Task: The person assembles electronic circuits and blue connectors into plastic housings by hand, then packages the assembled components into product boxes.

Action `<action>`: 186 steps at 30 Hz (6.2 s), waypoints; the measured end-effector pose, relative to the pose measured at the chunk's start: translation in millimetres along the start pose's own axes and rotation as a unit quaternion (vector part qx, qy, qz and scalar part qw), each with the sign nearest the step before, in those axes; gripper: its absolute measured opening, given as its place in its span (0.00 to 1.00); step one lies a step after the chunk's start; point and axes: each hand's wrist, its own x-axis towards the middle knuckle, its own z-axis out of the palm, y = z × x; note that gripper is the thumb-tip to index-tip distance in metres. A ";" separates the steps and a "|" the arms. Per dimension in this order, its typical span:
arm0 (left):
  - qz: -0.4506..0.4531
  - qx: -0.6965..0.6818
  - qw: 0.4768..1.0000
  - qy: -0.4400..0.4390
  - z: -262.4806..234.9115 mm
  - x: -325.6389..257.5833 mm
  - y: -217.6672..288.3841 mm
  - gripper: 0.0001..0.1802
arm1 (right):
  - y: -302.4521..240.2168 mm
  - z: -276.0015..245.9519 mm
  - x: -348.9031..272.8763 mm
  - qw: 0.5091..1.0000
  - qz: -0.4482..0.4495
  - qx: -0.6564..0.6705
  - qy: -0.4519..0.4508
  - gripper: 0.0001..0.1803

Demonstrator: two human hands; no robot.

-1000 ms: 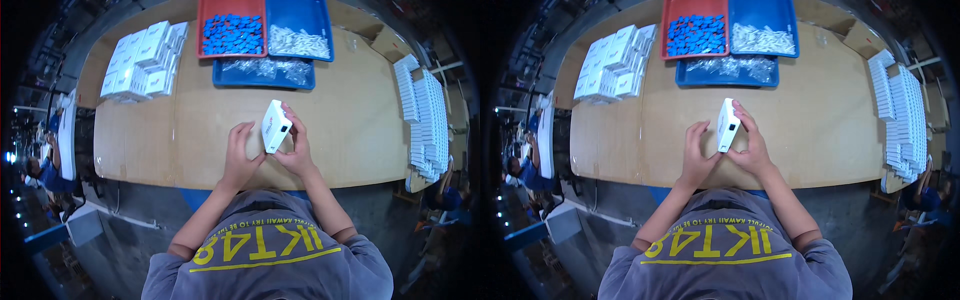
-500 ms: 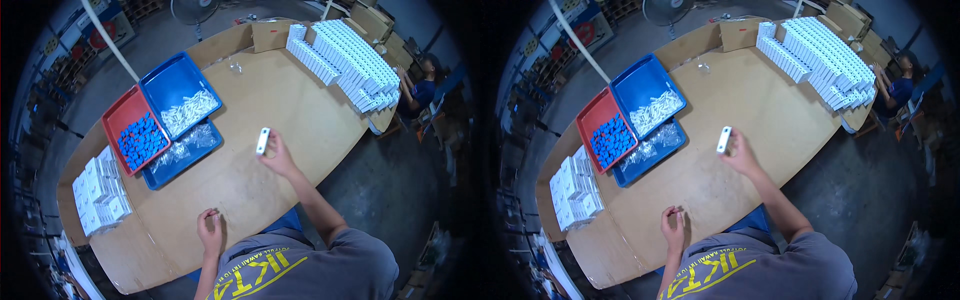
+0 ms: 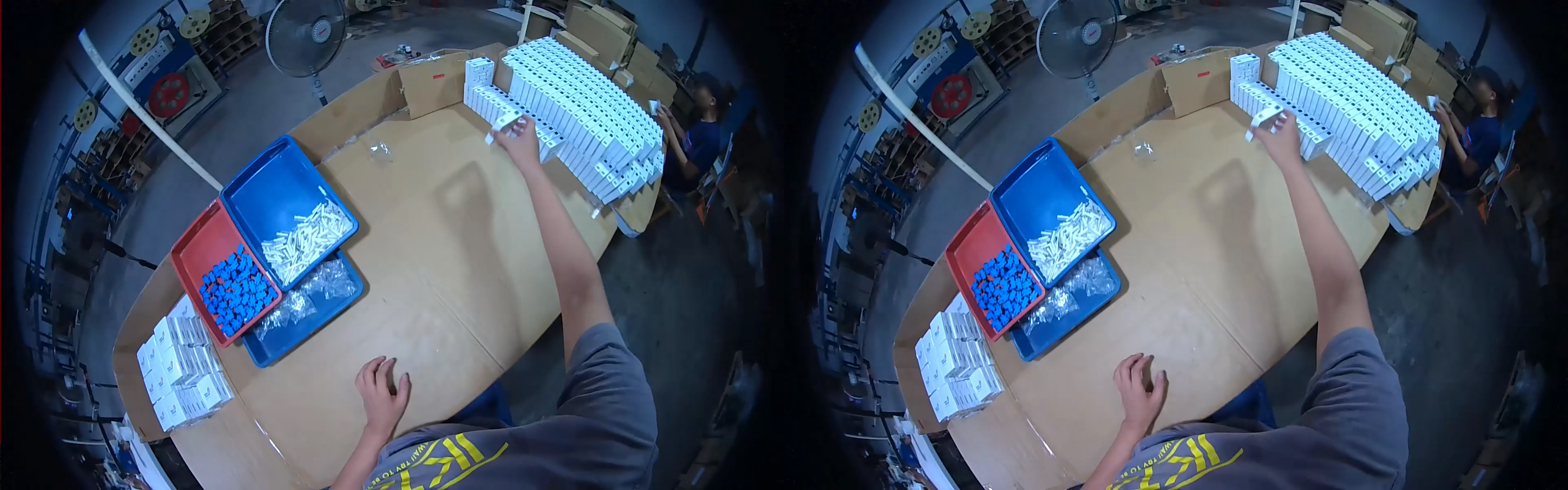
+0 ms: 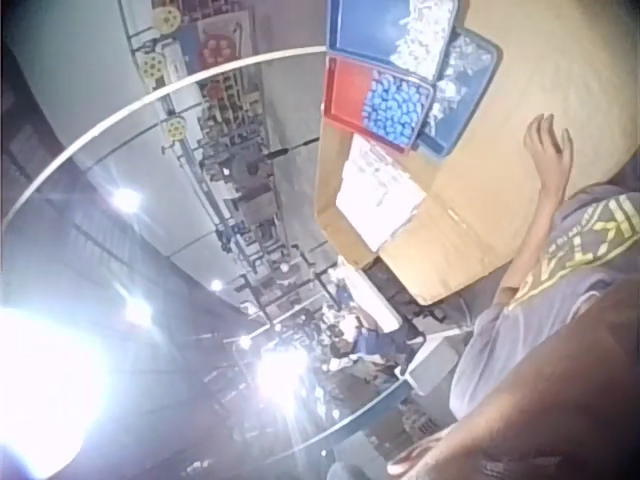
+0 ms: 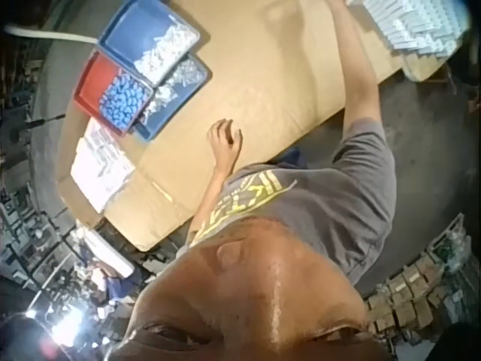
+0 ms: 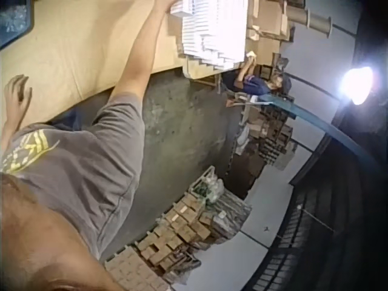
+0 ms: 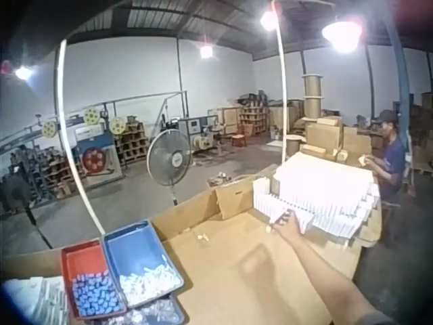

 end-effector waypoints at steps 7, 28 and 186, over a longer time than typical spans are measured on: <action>-0.018 0.063 0.997 -0.050 -2.8 5.3 -0.5 0.32 | -10.0 43.2 109.5 0.993 -0.003 -0.106 0.042 0.56; -0.021 0.132 0.988 -0.075 9.3 5.3 -23.7 0.31 | 51.2 104.6 210.0 0.988 -0.022 -0.153 0.016 0.51; -0.207 -0.104 0.897 0.377 -84.6 -124.1 -130.8 0.16 | -342.7 107.7 -500.8 0.650 0.371 0.465 -0.473 0.27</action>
